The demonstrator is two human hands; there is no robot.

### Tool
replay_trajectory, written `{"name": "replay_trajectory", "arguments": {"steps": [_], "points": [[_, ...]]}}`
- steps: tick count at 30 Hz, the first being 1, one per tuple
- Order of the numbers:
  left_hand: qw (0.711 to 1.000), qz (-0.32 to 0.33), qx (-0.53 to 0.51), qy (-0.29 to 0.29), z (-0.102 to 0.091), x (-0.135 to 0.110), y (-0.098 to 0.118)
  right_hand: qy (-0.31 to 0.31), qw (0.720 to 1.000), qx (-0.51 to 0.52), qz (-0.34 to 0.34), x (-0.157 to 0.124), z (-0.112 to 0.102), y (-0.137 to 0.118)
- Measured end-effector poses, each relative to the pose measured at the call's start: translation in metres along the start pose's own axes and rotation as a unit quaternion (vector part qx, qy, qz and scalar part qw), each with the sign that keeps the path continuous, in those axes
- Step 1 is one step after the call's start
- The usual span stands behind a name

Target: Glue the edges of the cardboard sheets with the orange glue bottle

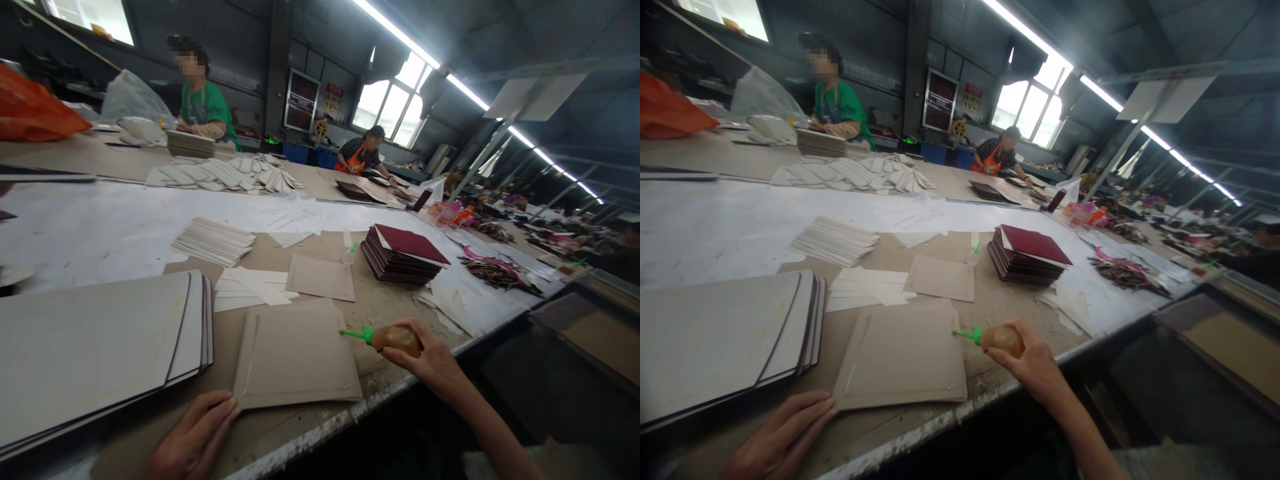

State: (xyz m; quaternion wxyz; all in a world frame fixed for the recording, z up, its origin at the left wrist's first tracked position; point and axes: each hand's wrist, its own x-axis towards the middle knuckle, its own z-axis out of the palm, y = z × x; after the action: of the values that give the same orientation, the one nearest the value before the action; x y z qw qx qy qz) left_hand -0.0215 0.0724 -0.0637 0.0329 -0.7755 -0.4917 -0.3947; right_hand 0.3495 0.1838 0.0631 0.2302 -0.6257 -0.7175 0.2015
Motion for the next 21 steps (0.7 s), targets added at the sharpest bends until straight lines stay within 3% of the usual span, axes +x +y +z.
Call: {"name": "replay_trajectory", "arguments": {"steps": [9,17,21], "points": [[0.997,-0.023,-0.028,0.072,-0.008,0.022,0.021,-0.011,1.0,0.001,0.021,-0.035,-0.012,-0.006],[0.997,-0.028,-0.031,0.072,-0.005,0.021,0.021,-0.052,0.996,0.021,0.064,-0.068,-0.019,-0.008],[0.996,-0.022,-0.025,0.078,-0.003,0.019,0.02,-0.021,0.987,0.11,0.117,-0.078,-0.013,0.003]]}}
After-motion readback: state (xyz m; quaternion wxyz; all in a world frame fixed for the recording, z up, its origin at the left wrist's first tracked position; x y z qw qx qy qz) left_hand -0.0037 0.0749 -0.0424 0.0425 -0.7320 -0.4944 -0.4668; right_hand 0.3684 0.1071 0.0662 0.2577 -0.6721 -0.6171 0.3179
